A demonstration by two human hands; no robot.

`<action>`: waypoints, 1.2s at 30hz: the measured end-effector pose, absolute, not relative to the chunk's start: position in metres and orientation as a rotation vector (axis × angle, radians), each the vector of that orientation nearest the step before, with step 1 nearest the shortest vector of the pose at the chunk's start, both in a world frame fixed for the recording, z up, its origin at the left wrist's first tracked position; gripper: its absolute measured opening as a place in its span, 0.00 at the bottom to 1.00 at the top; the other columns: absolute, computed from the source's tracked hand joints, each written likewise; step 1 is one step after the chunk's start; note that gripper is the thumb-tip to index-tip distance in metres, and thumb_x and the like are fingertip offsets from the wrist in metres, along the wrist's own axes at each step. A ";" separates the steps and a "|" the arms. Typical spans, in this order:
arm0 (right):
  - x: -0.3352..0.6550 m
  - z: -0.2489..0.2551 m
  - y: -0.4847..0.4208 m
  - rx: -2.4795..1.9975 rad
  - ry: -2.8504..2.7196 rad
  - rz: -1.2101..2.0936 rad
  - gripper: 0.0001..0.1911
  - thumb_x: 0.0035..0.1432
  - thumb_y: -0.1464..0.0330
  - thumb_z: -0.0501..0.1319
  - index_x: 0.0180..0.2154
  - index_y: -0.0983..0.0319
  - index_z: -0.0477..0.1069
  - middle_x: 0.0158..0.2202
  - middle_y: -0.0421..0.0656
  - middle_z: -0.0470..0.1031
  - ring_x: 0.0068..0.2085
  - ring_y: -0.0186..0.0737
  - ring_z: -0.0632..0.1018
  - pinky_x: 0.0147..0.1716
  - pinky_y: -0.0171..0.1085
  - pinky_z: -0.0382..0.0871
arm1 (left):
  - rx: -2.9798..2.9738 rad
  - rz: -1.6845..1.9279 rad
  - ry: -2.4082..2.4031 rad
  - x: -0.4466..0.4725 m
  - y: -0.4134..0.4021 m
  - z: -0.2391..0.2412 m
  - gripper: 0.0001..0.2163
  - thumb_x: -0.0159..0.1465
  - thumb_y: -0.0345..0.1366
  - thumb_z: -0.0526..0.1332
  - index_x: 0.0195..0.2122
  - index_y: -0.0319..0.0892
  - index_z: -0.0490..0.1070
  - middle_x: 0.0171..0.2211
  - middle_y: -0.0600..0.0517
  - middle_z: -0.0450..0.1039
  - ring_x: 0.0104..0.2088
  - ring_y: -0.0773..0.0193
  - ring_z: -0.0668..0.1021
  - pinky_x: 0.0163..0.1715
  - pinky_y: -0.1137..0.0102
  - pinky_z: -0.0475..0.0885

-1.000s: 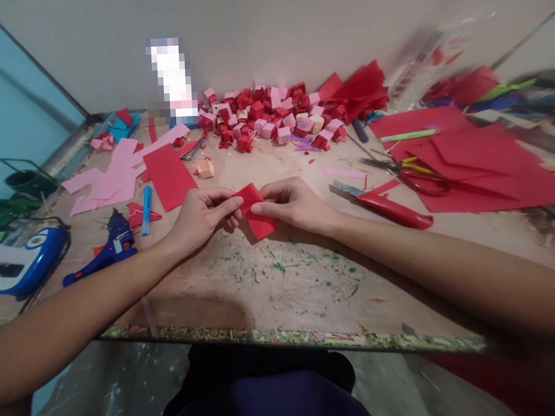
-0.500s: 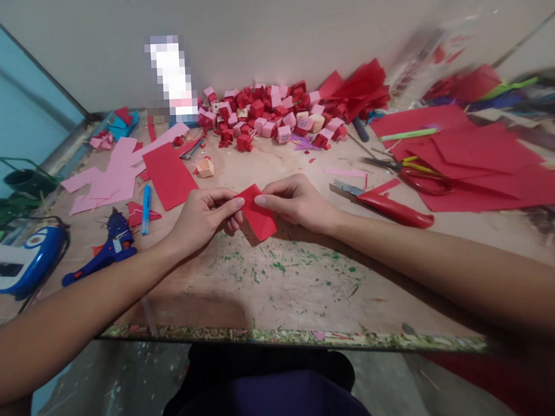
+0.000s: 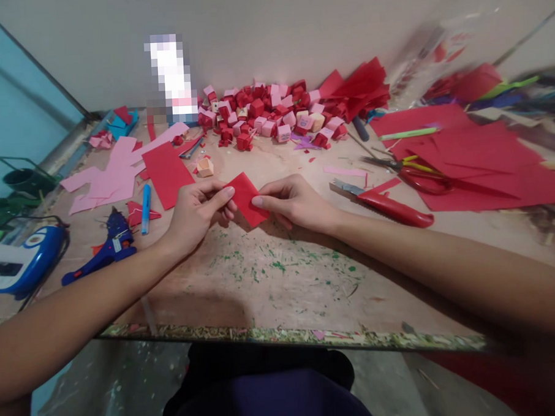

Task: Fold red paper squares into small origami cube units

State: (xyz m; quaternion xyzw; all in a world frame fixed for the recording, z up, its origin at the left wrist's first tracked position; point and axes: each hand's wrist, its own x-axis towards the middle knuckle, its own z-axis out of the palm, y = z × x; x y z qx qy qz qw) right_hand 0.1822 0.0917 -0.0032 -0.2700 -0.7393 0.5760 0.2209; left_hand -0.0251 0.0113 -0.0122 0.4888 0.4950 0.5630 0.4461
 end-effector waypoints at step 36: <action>0.180 -0.002 0.090 -0.777 -2.000 1.543 0.18 0.65 0.60 0.68 0.28 0.65 0.78 0.13 0.36 0.69 0.15 0.29 0.66 0.17 0.33 0.55 | 1.219 1.240 1.245 -0.026 0.016 -0.015 0.13 0.59 0.44 0.75 0.31 0.39 0.79 0.25 0.50 0.80 0.21 0.68 0.78 0.22 0.73 0.74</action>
